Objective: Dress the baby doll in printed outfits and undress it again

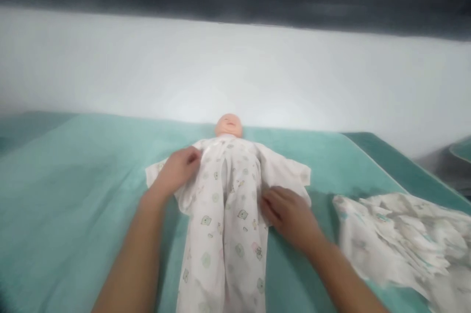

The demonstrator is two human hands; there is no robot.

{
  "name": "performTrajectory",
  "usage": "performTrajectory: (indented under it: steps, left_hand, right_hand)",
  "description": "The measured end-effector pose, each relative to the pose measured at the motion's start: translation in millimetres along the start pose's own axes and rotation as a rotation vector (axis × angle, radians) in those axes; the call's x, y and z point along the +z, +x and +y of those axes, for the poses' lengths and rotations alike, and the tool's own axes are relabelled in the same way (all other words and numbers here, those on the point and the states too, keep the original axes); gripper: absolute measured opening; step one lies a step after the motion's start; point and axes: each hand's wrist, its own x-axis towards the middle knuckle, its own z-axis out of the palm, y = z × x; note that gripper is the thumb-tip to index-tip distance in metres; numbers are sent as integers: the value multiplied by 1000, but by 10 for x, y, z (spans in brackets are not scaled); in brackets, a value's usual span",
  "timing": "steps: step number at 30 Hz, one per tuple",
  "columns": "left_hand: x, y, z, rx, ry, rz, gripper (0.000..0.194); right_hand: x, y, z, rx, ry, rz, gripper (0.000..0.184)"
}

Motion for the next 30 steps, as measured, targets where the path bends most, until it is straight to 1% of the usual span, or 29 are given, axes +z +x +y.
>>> performTrajectory:
  steps: [1,3,4,6,8,9,10,11,13,14,15,16,17,18,20,21,23,25,27,29,30]
  left_hand:
    - [-16,-13,5,-20,13,-81,19]
    - [-56,-51,-4,-94,124,-213,16]
    - [-86,-78,-16,-158,197,-266,17]
    - [-170,-144,-49,-326,294,-386,26]
    - [-269,-205,-89,-492,296,-489,37]
    - [-313,-226,-110,-542,285,-494,40]
    - [-345,-236,-128,-560,284,-450,40]
    - [-362,-235,-145,-551,294,-357,39]
    - [-339,-197,-172,-483,317,-81,33]
    - [-298,-163,-181,-430,307,57,30]
    - [-239,-123,-187,-366,278,169,28]
    - [-167,-81,-191,-293,236,242,27]
    - [-86,-40,-193,-211,193,276,27]
    - [-2,-2,-193,-131,163,283,31]
    - [149,57,-189,-33,160,245,40]
    - [205,76,-187,-25,182,218,42]
    - [261,96,-189,-69,253,179,39]
    - [246,99,-205,-141,317,149,34]
    - [192,100,-235,-213,345,140,32]
    - [137,105,-271,-275,331,155,33]
    - [118,110,-288,-304,318,168,34]
  right_hand:
    - [61,9,-71,-59,-18,-19,25]
    - [153,-9,-121,-94,-34,-12,27]
    - [182,-29,-113,-83,-33,-6,27]
    - [211,-68,-69,-36,-30,-3,25]
    - [222,-93,-30,5,-27,-6,26]
    - [227,-100,-18,20,-22,-10,26]
    - [234,-108,-11,37,-13,-10,26]
    - [244,-118,-7,58,-3,-5,26]
    - [261,-153,-7,118,23,35,26]
    - [262,-174,-13,159,37,78,26]
    - [255,-190,-28,204,54,131,26]
    - [236,-193,-55,248,75,190,26]
    - [204,-175,-97,287,100,254,26]
    - [159,-127,-157,312,127,316,26]
    - [45,81,-325,293,180,402,25]
    - [-14,244,-426,245,195,412,25]
    - [-101,664,-633,79,227,342,18]
    - [-117,1150,-808,-51,162,194,15]
    - [-55,1615,-935,-112,25,29,21]
    - [55,1991,-1015,-116,-172,-205,27]
    - [115,2132,-1042,-126,-255,-302,28]
